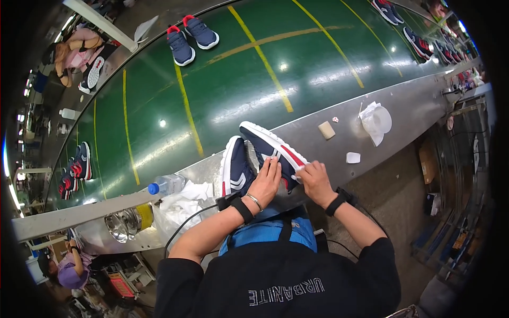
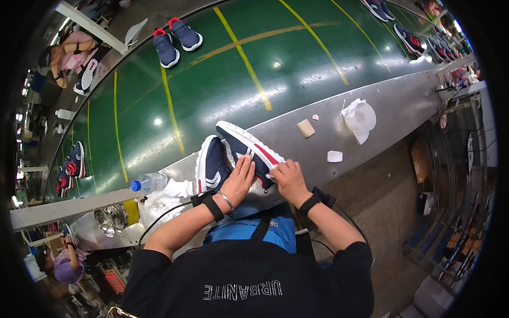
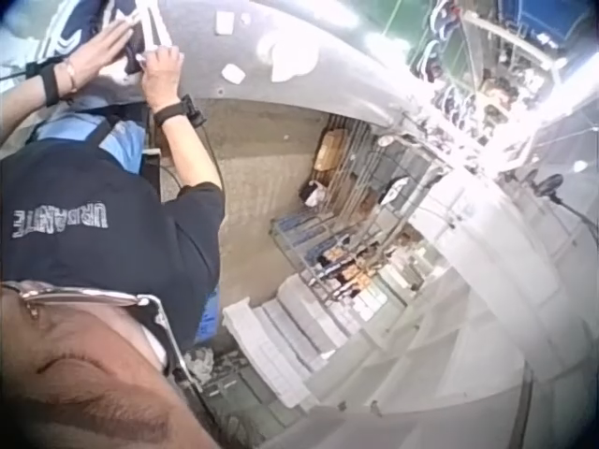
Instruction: Inspecting shoes for defects and finishing them by cleaning or removing excess material on an assembly line.
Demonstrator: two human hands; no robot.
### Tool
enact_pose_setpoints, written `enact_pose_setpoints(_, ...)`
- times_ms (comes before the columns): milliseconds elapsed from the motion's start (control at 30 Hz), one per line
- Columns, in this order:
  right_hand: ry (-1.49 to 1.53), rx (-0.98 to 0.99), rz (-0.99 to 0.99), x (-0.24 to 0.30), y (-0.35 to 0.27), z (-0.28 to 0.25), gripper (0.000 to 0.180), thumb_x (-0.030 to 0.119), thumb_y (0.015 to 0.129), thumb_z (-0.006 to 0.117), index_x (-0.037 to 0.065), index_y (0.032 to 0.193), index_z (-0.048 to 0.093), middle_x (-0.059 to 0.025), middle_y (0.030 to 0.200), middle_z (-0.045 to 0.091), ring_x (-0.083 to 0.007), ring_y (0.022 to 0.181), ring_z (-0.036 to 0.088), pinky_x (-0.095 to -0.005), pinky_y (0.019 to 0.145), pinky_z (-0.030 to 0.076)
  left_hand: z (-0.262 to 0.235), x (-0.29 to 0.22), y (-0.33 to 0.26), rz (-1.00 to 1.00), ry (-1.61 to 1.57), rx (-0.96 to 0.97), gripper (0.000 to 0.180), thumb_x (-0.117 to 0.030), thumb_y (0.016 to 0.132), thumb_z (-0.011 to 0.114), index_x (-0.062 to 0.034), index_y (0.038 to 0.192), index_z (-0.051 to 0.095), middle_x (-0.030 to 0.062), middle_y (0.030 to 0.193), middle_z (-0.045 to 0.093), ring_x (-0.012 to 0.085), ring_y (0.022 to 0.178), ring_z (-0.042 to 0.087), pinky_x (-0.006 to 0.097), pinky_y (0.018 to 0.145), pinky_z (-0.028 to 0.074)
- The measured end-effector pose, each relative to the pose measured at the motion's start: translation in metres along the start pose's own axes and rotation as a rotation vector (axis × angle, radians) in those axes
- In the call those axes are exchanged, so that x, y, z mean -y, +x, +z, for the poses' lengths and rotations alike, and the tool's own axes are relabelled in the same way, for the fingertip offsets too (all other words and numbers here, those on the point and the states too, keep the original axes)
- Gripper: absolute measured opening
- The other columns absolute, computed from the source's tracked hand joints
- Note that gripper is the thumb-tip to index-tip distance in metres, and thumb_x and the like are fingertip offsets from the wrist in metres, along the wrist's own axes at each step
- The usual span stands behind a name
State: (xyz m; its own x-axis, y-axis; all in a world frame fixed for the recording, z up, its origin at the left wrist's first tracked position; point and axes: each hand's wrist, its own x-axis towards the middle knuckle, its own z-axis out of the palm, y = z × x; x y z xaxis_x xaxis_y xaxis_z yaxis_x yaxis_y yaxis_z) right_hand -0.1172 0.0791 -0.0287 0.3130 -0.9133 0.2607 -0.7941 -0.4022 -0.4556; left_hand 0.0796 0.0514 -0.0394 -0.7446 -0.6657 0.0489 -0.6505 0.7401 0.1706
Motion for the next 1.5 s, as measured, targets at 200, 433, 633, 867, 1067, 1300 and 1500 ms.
enact_pose_setpoints(200,0.277,-0.119,0.037,0.006,0.032,-0.005,0.015,-0.001,0.069,0.055,0.006,0.082,0.058,-0.0090,0.081,0.052,-0.0271,0.081,0.050,-0.0359,0.072,0.042,0.004,-0.004,-0.002,-0.039,0.013,-0.057,0.045,-0.014,0.079,0.051,0.0104,0.116,0.042,0.0233,0.121,0.038,0.0363,0.115,0.037,0.038,0.095,0.036)
enact_pose_setpoints(433,0.229,-0.098,-0.076,0.006,0.089,0.026,0.017,-0.005,0.067,0.055,0.002,0.083,0.055,-0.0120,0.080,0.052,-0.0307,0.079,0.050,-0.0368,0.069,0.043,0.001,-0.009,0.001,-0.066,0.061,-0.084,0.045,-0.016,0.078,0.051,0.0084,0.115,0.045,0.0182,0.115,0.042,0.0302,0.106,0.041,0.039,0.093,0.036)
enact_pose_setpoints(633,0.209,-0.014,-0.094,-0.005,0.050,0.011,0.015,-0.003,0.067,0.054,0.004,0.079,0.054,-0.0106,0.077,0.048,-0.0282,0.077,0.049,-0.0361,0.069,0.041,0.004,-0.014,-0.001,-0.129,0.017,-0.069,0.047,-0.014,0.075,0.049,0.0089,0.116,0.044,0.0165,0.108,0.043,0.0303,0.108,0.040,0.039,0.095,0.034)
enact_pose_setpoints(867,0.135,-0.086,-0.087,0.003,0.083,0.022,0.014,-0.001,0.066,0.055,0.007,0.078,0.056,-0.0072,0.076,0.048,-0.0252,0.077,0.048,-0.0348,0.067,0.038,0.002,-0.018,-0.001,-0.173,0.020,-0.052,0.049,-0.012,0.074,0.046,0.0063,0.120,0.042,0.0153,0.112,0.041,0.0296,0.111,0.038,0.042,0.097,0.031)
enact_pose_setpoints(1067,0.070,-0.012,-0.118,-0.001,0.065,0.017,0.012,0.002,0.067,0.056,0.010,0.076,0.058,-0.0042,0.074,0.048,-0.0230,0.076,0.047,-0.0344,0.065,0.034,0.003,-0.018,-0.002,-0.155,0.029,-0.004,0.047,-0.014,0.075,0.046,0.0054,0.118,0.043,0.0151,0.113,0.041,0.0293,0.112,0.037,0.042,0.098,0.030)
enact_pose_setpoints(1300,0.066,-0.111,0.001,0.008,0.071,0.027,0.009,0.006,0.068,0.059,0.011,0.076,0.058,-0.0051,0.076,0.048,-0.0240,0.078,0.047,-0.0353,0.068,0.033,0.003,-0.019,-0.002,-0.157,0.051,0.001,0.043,-0.016,0.076,0.046,0.0046,0.114,0.046,0.0153,0.112,0.041,0.0287,0.111,0.037,0.043,0.098,0.030)
enact_pose_setpoints(1500,0.079,0.228,0.118,-0.006,0.001,-0.016,0.009,0.004,0.068,0.060,0.009,0.075,0.057,-0.0078,0.078,0.049,-0.0278,0.080,0.049,-0.0382,0.068,0.036,-0.008,-0.021,-0.004,-0.193,0.089,-0.001,0.044,-0.014,0.076,0.047,0.0026,0.116,0.045,0.0136,0.116,0.042,0.0275,0.114,0.037,0.043,0.097,0.029)
